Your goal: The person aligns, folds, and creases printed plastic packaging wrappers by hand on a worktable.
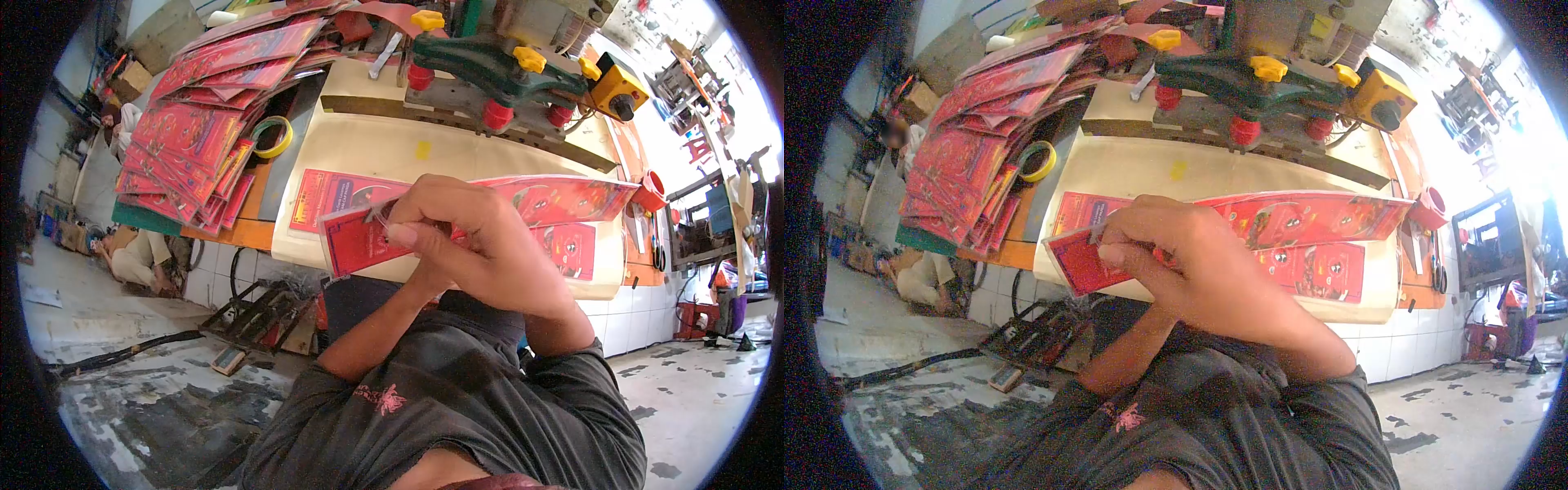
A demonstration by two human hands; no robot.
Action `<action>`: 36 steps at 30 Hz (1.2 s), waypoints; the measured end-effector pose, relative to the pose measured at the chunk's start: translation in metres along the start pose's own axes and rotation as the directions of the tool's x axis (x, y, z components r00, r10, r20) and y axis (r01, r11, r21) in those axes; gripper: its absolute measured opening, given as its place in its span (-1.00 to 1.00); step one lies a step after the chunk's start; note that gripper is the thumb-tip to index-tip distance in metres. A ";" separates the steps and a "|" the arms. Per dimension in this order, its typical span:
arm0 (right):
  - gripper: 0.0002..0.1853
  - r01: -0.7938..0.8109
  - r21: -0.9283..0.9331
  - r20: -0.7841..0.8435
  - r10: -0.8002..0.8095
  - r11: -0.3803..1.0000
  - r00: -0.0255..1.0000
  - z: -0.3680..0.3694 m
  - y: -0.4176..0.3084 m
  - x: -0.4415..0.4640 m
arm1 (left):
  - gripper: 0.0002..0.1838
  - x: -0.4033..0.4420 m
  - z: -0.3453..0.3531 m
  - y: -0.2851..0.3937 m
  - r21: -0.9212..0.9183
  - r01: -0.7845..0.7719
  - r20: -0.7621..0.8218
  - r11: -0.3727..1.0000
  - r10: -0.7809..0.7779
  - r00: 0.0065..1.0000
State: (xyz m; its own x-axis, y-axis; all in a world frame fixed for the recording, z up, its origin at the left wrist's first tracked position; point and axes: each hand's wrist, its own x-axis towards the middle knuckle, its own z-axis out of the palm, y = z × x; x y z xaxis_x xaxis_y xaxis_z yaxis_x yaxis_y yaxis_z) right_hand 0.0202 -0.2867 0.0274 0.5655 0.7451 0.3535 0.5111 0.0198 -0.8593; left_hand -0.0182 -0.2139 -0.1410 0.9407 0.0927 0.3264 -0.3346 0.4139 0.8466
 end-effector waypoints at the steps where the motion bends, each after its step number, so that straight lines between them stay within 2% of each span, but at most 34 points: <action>1: -0.87 -0.003 0.001 0.000 0.003 1.000 1.000 -0.002 0.002 -0.001 | -0.46 0.000 0.000 0.000 -0.001 -0.001 -0.002 1.000 0.001 1.000; 3: -0.87 0.019 0.092 0.063 -0.024 0.996 0.998 -0.007 0.004 -0.003 | -0.45 0.000 0.000 0.000 -0.002 0.000 -0.001 1.000 0.000 1.000; 7: -0.87 0.043 0.030 0.111 -0.046 0.999 0.993 -0.009 -0.001 -0.003 | -0.44 0.000 0.001 0.000 0.005 -0.003 0.003 1.000 0.003 1.000; 9: -0.86 -0.094 -0.245 0.014 0.101 0.965 0.995 0.000 -0.017 -0.003 | -0.43 0.000 0.002 0.000 0.011 0.002 0.005 1.000 -0.002 1.000; 13: -0.86 -0.128 -0.345 -0.055 0.116 0.930 0.992 0.011 -0.013 0.000 | -0.42 -0.002 0.002 0.001 0.010 -0.004 0.002 1.000 0.004 1.000; 19: -0.86 -0.011 -0.376 -0.078 -0.020 0.926 0.997 0.022 -0.017 0.004 | -0.40 -0.002 0.003 0.002 0.008 -0.014 0.000 1.000 0.014 1.000; 22: -0.87 -0.055 -0.270 -0.099 0.030 0.961 0.995 0.023 -0.015 0.008 | -0.39 -0.004 0.002 0.003 0.003 -0.021 -0.004 1.000 0.021 1.000; 24: -0.87 -0.060 -0.149 -0.048 0.054 0.987 0.997 0.020 -0.010 0.008 | -0.38 -0.004 0.000 0.003 0.000 -0.018 -0.009 1.000 0.018 1.000; 25: -0.87 -0.061 -0.149 -0.046 0.055 0.987 0.997 0.020 -0.007 0.007 | -0.38 -0.006 0.000 0.003 -0.003 -0.014 -0.008 1.000 0.014 1.000; 27: -0.82 0.035 -0.043 -0.042 -0.037 0.998 0.998 0.020 0.000 0.006 | -0.37 -0.007 0.000 0.004 -0.005 -0.010 -0.009 1.000 0.010 1.000; 28: -0.82 0.033 -0.042 -0.044 -0.035 0.999 0.998 0.019 0.001 0.006 | -0.37 -0.008 0.000 0.004 -0.008 -0.011 -0.011 1.000 0.011 1.000; 31: -0.74 0.079 -0.010 0.045 -0.079 0.997 0.996 0.013 0.005 0.005 | -0.36 -0.009 -0.001 0.004 -0.015 -0.009 -0.017 1.000 0.009 1.000; 33: -0.69 0.175 0.036 0.119 -0.178 0.984 0.977 0.008 0.008 0.005 | -0.35 -0.009 0.001 0.004 -0.022 -0.008 -0.023 1.000 0.008 1.000; 34: -0.69 0.175 0.038 0.119 -0.178 0.984 0.977 0.003 0.008 0.005 | -0.35 -0.009 0.001 0.004 -0.025 -0.004 -0.027 1.000 0.003 1.000; 36: -0.71 0.152 0.149 0.222 -0.183 0.977 0.958 -0.006 0.007 0.006 | -0.34 -0.009 0.003 0.003 -0.035 0.001 -0.031 0.999 -0.002 1.000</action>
State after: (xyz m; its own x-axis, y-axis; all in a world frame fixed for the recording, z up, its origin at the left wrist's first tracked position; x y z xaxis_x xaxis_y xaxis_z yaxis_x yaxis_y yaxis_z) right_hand 0.0308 -0.2860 0.0257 0.3046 0.8577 0.4142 0.4891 0.2323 -0.8407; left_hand -0.0275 -0.2157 -0.1401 0.9425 0.1197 0.3120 -0.3318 0.4454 0.8316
